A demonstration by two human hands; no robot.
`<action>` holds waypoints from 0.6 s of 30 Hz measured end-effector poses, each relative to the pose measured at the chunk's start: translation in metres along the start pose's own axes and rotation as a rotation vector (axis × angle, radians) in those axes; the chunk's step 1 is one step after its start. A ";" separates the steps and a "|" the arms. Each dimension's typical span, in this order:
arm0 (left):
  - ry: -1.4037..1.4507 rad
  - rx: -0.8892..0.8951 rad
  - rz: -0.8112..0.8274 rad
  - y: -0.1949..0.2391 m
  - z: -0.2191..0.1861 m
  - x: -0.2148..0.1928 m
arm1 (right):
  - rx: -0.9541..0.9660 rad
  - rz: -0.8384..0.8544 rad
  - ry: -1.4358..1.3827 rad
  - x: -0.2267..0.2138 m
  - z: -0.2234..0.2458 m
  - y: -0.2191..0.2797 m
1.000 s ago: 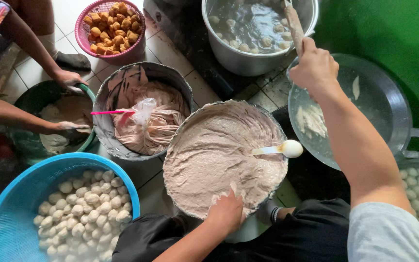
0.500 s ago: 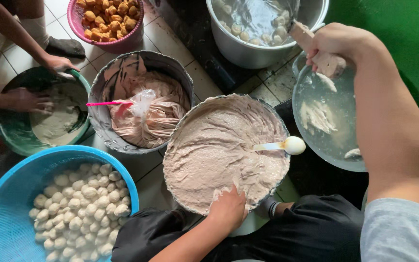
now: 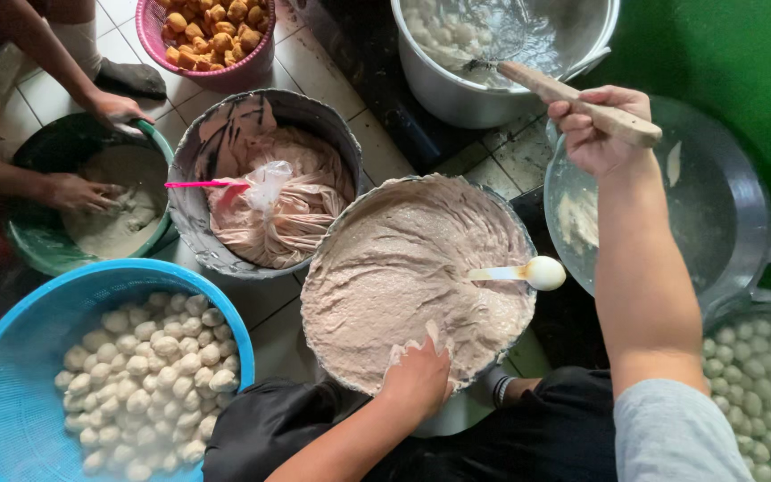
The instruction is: The person scoops a thick, light-colored dough from a large metal bowl using a plastic spoon and transfers it into a basin of water. They repeat this process continuously, shaping the dough into elongated pieces that float in the water.
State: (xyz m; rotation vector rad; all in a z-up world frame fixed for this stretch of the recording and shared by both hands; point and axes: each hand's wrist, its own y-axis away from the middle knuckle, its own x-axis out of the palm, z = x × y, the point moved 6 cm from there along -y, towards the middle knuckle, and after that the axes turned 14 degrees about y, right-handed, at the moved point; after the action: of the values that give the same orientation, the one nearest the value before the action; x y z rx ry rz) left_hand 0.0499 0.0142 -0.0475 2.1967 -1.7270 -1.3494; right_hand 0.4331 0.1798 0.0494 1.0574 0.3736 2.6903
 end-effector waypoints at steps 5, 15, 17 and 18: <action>0.035 0.002 -0.049 -0.003 0.004 -0.004 | -0.036 0.018 -0.144 -0.003 -0.017 -0.021; 0.087 -0.017 -0.035 0.001 0.003 -0.005 | -0.084 0.132 0.286 -0.006 -0.065 -0.051; 0.083 -0.019 -0.027 0.001 0.003 -0.004 | -0.122 0.146 0.248 -0.009 -0.076 -0.051; 0.073 -0.022 -0.029 0.001 0.003 -0.004 | -0.142 0.153 0.229 -0.010 -0.080 -0.050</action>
State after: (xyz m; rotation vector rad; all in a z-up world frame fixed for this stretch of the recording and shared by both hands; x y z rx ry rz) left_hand 0.0471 0.0183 -0.0466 2.2379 -1.6547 -1.2712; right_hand 0.3910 0.2118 -0.0291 0.7702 0.1406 2.9332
